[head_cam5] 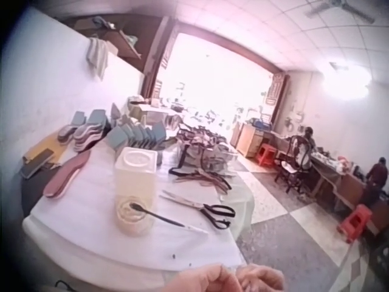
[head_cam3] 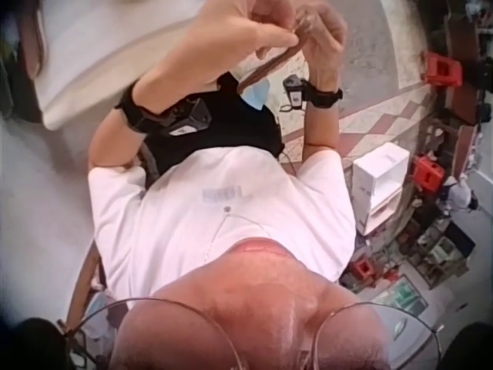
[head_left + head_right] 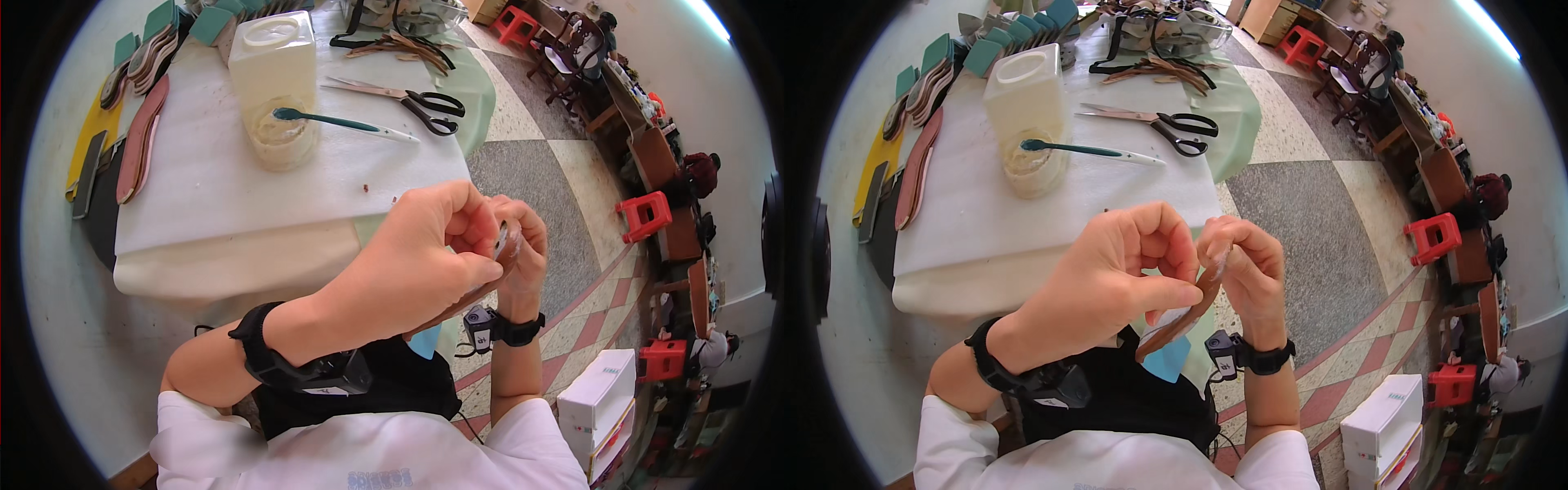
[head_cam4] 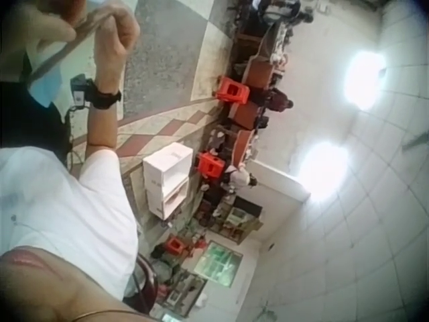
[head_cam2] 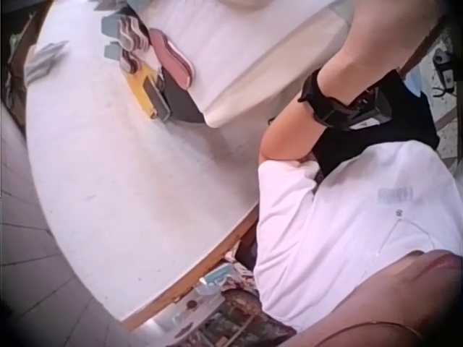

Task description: The recorder applies glue to a shoe sole component using a brush and then attaches a strip of material.

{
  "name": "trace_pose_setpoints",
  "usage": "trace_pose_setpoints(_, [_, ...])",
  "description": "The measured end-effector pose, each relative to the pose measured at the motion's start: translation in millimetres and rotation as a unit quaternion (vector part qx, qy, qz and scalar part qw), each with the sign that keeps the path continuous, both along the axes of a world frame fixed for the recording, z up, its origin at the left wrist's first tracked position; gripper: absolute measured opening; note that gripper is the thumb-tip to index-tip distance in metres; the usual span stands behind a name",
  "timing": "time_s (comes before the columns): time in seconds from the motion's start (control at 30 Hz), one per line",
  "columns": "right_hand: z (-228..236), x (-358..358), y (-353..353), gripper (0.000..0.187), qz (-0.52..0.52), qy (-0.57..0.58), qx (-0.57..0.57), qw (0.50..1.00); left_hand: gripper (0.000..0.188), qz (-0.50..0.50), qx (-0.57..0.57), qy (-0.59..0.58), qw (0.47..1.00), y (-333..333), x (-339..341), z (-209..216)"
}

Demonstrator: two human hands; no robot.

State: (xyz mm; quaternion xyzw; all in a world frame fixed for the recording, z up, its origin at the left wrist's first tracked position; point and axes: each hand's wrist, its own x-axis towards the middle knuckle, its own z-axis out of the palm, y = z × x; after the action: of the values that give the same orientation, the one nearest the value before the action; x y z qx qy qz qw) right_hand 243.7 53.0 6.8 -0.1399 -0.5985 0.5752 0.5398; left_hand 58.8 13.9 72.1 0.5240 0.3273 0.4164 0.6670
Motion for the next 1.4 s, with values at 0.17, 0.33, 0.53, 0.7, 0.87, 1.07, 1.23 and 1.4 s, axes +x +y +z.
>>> trace_pose_setpoints(0.17, [-5.6, -1.0, 0.2, 0.016, 0.015, 0.015, -0.018, 1.000, 0.033, 0.001, 0.009, 0.003, 1.000, -1.4, -0.4, 1.3])
trace_pose_setpoints(0.33, [-8.9, -3.7, 0.3, 0.016, 0.011, 0.025, -0.029, 0.999, 0.041, 0.123, 0.222, 0.094, 0.963, -9.0, 3.7, -8.5])
trace_pose_setpoints(0.53, [-9.0, -8.9, 0.4, 0.015, 0.013, 0.012, -0.033, 0.999, 0.046, 0.105, 0.170, 0.048, 0.979, -8.8, -0.5, -9.8])
trace_pose_setpoints(0.7, [-5.1, -9.0, 0.0, 0.015, 0.009, 0.019, -0.042, 0.999, 0.049, 0.057, 0.089, 0.001, 0.994, -4.6, -6.5, -4.0])
trace_pose_setpoints(0.87, [-5.7, -8.6, 4.8, 0.018, 0.028, 0.017, -0.024, 0.999, 0.053, 0.033, 0.017, -0.039, 0.999, -2.7, -9.7, 0.8])
trace_pose_setpoints(1.07, [-7.0, -9.1, 2.8, 0.017, 0.045, 0.037, -0.026, 0.998, 0.055, 0.034, 0.027, -0.058, 0.997, -4.6, -9.6, -5.4])
trace_pose_setpoints(1.23, [-14.2, -8.3, -1.1, 0.017, 0.024, 0.051, -0.076, 0.996, 0.055, 0.074, 0.047, -0.008, 0.996, -5.1, -7.1, -5.4])
trace_pose_setpoints(1.4, [-16.4, -6.5, 0.5, 0.018, 0.017, 0.052, -0.075, 0.996, 0.054, 0.069, 0.042, -0.010, 0.997, -1.9, -5.8, -10.0])
